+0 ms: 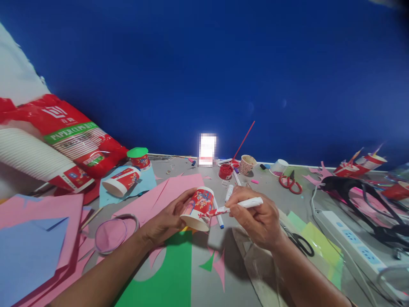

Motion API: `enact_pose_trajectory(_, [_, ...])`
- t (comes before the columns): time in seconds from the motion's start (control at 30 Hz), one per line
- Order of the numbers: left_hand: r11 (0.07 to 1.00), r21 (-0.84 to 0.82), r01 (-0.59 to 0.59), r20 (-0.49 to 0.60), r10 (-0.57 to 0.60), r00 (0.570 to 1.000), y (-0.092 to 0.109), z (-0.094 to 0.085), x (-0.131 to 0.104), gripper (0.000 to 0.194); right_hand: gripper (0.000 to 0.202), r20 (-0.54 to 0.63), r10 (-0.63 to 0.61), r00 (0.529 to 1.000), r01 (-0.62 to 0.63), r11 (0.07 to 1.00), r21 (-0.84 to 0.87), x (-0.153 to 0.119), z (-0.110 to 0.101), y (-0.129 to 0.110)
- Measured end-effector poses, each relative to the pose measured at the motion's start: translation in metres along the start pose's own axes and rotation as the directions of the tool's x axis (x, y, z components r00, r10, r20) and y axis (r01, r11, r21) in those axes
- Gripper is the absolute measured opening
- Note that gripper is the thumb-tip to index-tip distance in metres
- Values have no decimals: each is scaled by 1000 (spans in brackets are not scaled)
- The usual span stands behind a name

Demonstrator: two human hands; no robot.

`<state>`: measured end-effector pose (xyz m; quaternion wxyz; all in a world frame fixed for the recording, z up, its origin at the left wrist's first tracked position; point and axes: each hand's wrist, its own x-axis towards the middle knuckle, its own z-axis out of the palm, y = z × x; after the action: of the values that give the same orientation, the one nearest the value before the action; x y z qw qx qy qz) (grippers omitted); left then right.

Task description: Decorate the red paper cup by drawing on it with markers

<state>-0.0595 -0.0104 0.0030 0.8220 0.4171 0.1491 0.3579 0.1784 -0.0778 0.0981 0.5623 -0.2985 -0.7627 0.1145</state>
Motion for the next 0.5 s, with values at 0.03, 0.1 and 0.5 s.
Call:
enact_pose_trajectory(0.03, [1000, 2, -2, 1, 2, 1000, 0, 0, 0, 84, 15, -2, 1, 1000, -1, 1000, -2, 0, 0, 0])
enact_pose_trajectory(0.1, [1000, 7, -4, 8, 4, 1000, 0, 0, 1, 84, 14, 5, -2, 1000, 2, 1000, -8, 1, 1, -1])
enact_pose_trajectory(0.5, [999, 42, 6, -27, -4, 1000, 1, 2, 0, 86, 15, -24, 32, 999, -33, 999, -16, -3, -2, 3])
